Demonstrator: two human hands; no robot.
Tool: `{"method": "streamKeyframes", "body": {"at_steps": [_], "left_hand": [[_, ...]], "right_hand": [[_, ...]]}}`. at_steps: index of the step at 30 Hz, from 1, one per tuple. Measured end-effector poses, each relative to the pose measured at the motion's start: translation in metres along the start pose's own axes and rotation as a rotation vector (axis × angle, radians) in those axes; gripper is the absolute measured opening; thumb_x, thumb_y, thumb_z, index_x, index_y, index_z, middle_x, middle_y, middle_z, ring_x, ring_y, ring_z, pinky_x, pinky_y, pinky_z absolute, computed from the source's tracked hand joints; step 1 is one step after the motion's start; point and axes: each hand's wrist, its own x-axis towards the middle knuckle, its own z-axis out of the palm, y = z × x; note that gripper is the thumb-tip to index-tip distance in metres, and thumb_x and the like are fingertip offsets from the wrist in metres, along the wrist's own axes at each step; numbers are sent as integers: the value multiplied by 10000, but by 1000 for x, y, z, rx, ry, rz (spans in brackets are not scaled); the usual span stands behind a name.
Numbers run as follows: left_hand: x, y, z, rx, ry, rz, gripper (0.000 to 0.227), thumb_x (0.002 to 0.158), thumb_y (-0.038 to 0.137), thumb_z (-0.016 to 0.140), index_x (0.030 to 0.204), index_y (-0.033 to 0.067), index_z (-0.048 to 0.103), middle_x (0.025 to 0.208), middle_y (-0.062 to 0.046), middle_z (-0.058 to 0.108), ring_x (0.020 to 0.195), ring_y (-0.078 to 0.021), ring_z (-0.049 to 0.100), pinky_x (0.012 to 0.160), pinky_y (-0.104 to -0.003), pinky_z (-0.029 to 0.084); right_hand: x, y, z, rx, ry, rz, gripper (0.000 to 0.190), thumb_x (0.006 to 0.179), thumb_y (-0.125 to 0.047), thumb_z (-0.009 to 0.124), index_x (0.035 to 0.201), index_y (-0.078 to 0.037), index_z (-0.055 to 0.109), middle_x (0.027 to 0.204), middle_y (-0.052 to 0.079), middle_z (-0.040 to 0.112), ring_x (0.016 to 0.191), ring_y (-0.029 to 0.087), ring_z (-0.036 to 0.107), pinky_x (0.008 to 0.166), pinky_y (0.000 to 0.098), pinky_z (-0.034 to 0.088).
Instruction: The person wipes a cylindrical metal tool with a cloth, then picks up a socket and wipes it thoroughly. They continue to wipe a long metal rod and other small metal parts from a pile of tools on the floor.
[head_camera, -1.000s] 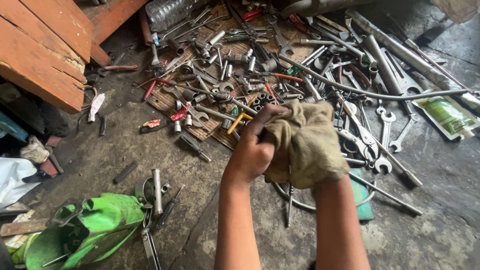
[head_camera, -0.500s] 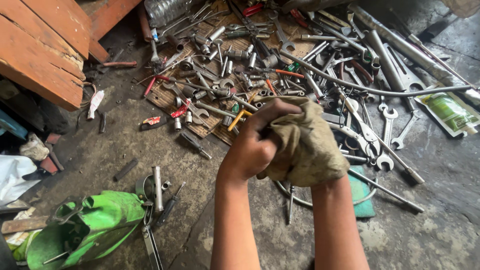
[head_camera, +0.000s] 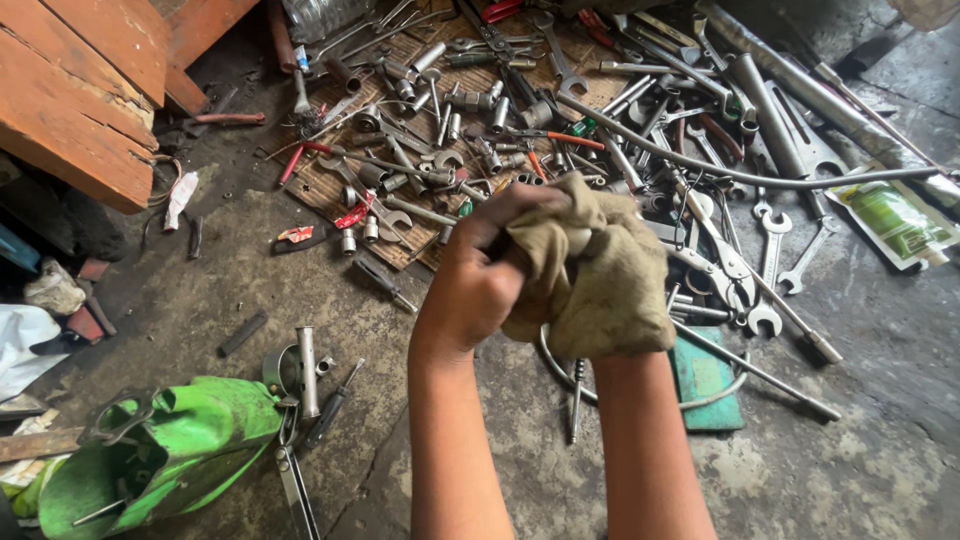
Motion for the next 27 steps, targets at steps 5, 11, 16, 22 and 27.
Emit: {"method": "streamKeyframes", "body": {"at_steps": [5, 11, 16, 22, 27], "left_hand": [[-1, -9, 0, -130, 149, 94, 505, 881, -71, 439, 1298, 103, 666, 1235, -79, 727, 1115, -175, 685, 991, -326, 565], [-4, -20, 4, -306, 245, 33, 533, 899, -36, 436, 1381, 48, 648, 1274, -105, 706, 1167, -211, 655, 1038, -317, 522], [0, -29, 10, -461, 286, -22, 443, 979, 44, 496, 1406, 32, 612, 1317, -128, 680, 1185, -226, 647, 1045, -349, 514], [-2, -26, 13, -570, 267, -19, 488, 958, 117, 493, 1431, 36, 580, 1338, -134, 667, 1227, -243, 644, 1075, -364, 518], [-7, -28, 12, -593, 241, -34, 489, 1031, 252, 453, 1440, 9, 568, 1245, -143, 681, 1158, -249, 655, 1017, -371, 535]], "right_hand": [[2, -5, 5, 35, 138, 132, 215, 1077, -208, 603, 1110, 2, 569, 1072, 121, 651, 973, 204, 662, 909, 304, 575], [-1, -11, 3, -178, 205, 35, 238, 1047, -171, 636, 1153, 32, 573, 1121, 150, 654, 1018, 225, 664, 944, 329, 570], [-3, -15, 4, -299, 208, -19, 273, 1021, -140, 664, 1189, 57, 576, 1162, 174, 656, 1055, 243, 665, 974, 350, 566], [-4, -18, 13, -403, 143, -76, 329, 990, -103, 697, 1232, 87, 579, 1211, 203, 659, 1100, 264, 667, 1009, 375, 561], [-10, -18, 20, -582, 20, -154, 383, 965, -72, 725, 1268, 112, 582, 1251, 227, 661, 1137, 282, 669, 1039, 395, 557]]}}
